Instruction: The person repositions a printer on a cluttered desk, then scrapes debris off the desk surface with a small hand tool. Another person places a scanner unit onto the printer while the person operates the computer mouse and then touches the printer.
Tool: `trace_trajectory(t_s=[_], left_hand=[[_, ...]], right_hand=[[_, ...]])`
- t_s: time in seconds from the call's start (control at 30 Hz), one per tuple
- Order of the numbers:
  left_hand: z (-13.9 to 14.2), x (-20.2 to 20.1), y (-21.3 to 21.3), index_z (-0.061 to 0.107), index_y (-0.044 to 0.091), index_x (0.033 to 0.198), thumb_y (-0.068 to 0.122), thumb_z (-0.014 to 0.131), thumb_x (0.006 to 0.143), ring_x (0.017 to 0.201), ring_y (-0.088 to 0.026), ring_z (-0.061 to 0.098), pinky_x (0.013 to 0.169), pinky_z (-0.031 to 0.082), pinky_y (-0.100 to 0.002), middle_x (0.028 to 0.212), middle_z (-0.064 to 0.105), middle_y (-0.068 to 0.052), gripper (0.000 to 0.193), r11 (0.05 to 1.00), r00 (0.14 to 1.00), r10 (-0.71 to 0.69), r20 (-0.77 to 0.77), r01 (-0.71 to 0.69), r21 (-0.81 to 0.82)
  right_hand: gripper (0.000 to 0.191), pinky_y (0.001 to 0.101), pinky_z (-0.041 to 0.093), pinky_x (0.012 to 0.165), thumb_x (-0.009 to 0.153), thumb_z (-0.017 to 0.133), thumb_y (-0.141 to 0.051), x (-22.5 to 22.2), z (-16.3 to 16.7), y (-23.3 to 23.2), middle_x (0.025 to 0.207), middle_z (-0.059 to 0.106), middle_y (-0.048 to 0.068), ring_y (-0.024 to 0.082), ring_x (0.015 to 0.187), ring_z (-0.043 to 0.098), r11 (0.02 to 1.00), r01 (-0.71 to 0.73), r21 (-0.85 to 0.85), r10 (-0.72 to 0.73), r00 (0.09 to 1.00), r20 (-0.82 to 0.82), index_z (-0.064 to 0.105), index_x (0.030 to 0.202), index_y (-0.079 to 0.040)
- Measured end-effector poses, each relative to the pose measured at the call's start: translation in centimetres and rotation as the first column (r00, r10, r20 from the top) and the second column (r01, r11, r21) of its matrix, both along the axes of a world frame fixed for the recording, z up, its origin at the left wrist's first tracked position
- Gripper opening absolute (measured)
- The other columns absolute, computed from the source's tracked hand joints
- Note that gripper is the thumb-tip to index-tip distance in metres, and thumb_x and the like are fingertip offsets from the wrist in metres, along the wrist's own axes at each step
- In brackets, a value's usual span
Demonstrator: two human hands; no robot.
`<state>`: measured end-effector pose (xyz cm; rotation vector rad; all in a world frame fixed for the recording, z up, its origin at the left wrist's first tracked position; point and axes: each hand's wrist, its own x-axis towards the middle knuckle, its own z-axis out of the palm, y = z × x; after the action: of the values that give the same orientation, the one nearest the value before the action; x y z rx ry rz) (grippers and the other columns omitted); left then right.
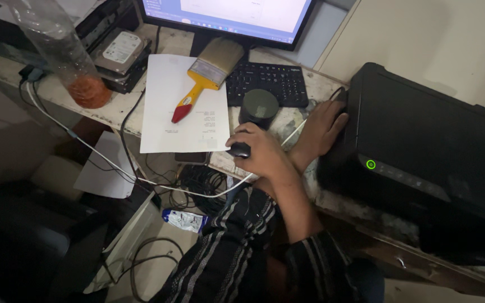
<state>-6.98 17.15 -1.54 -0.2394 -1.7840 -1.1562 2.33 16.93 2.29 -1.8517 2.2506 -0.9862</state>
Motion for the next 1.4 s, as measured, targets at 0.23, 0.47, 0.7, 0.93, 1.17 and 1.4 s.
trace_trajectory(t_s=[0.23,0.47,0.7,0.93,1.17,1.4], left_hand=[[-0.3,-0.2,0.2,0.057,0.000,0.124,0.028,0.052,0.106,0.117,-0.043,0.056,0.104,0.044,-0.048,0.120,0.060,-0.022,0.034,1.000,1.000,0.008,0.008,-0.008,0.009],[-0.8,-0.8,0.3,0.057,0.000,0.123,0.027,0.053,0.106,0.117,-0.042,0.056,0.104,0.044,-0.048,0.120,0.060,-0.022,0.032,0.999,0.999,0.031,0.029,-0.031,0.005],[-0.6,-0.5,0.2,0.057,0.000,0.124,0.027,0.052,0.106,0.118,-0.042,0.056,0.104,0.045,-0.048,0.120,0.060,-0.021,0.033,1.000,1.000,0.010,0.026,-0.011,0.023],[-0.4,-0.2,0.1,0.058,0.001,0.124,0.027,0.052,0.106,0.117,-0.042,0.057,0.103,0.045,-0.047,0.119,0.061,-0.021,0.032,1.000,0.999,0.001,0.051,-0.002,0.015],[-0.9,-0.2,0.3,0.058,0.000,0.126,0.027,0.051,0.108,0.120,-0.042,0.057,0.106,0.044,-0.048,0.122,0.061,-0.022,0.033,1.000,0.998,0.028,0.048,-0.029,0.003],[-2.5,-1.3,1.0,0.058,0.000,0.129,0.027,0.049,0.111,0.123,-0.042,0.056,0.109,0.043,-0.048,0.126,0.061,-0.023,0.034,0.995,0.997,0.076,0.014,-0.075,-0.065]], right_hand=[[0.044,0.0398,0.057,0.093,0.063,0.084,-0.010,0.0,-0.1,0.0,0.124,0.067,0.007,0.031,0.108,0.070,1.000,0.004,0.009,-0.004,1.000,0.009,0.077,0.106,-0.017],[0.044,0.0406,0.056,0.093,0.066,0.088,-0.014,-0.2,-0.2,-0.1,0.122,0.067,0.008,0.032,0.108,0.069,1.000,-0.008,-0.003,0.008,1.000,0.013,0.076,0.108,-0.017],[0.042,0.0396,0.057,0.093,0.066,0.087,-0.014,0.1,-0.2,-0.2,0.121,0.068,0.007,0.030,0.107,0.071,0.998,0.043,0.034,-0.044,0.998,0.041,0.077,0.107,-0.018],[0.048,0.0416,0.055,0.093,0.068,0.089,-0.019,0.2,0.1,-0.2,0.121,0.066,0.010,0.033,0.109,0.068,1.000,-0.001,-0.018,0.001,1.000,0.005,0.073,0.114,-0.014],[0.045,0.0449,0.053,0.096,0.080,0.091,-0.029,0.4,0.7,0.2,0.119,0.066,0.013,0.036,0.113,0.065,0.974,-0.054,-0.218,0.033,0.995,-0.097,0.070,0.114,-0.007],[0.015,0.0348,0.060,0.087,0.089,0.086,-0.011,2.2,2.5,2.9,0.099,0.076,0.007,0.022,0.098,0.074,0.814,-0.022,-0.581,0.029,1.000,0.003,0.076,0.098,-0.006]])
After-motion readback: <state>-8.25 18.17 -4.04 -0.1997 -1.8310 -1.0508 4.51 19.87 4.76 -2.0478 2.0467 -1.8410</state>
